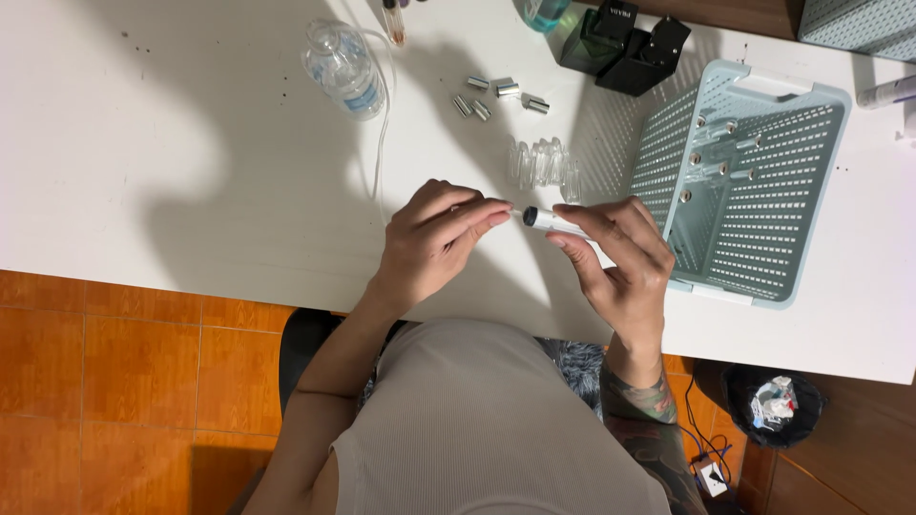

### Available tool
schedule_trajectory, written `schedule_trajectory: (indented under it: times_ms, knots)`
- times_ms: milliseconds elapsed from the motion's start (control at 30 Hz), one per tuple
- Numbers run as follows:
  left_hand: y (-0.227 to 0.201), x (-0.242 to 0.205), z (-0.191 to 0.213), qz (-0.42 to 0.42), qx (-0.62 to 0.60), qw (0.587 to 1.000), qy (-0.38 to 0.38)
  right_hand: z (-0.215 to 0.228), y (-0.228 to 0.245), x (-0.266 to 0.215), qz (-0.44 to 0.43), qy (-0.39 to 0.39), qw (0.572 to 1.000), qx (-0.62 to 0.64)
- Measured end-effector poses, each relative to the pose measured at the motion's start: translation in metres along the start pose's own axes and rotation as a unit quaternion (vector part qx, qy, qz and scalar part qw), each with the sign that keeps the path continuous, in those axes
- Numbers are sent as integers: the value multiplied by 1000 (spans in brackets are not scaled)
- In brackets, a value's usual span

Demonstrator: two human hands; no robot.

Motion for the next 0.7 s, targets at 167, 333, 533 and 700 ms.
schedule_trajectory:
  times_ms: [167,333,533,700]
  knots:
    - [3,0,-2,6,-32,999,5,0,-5,-5,-4,2,1000,-3]
    - [-1,6,-2,-1,-36,999,4,1,-2,-1,-5,8,1000,-14]
    - [2,5,-2,7,-52,998,16,-1,-4,-6,-15,9,1000,-2]
    - [5,2,1,31,-66,997,20,-4,-8,-10,-29,2,999,12]
Point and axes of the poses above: each hand's wrist, its own x-axis towards the middle knuckle, its own z-axis out of the back of the hand, y = z × x, the point moved 2 cm from there along x, towards the middle knuckle, and after that the axes turned 4 degrees about -x, right-handed, at the moved point
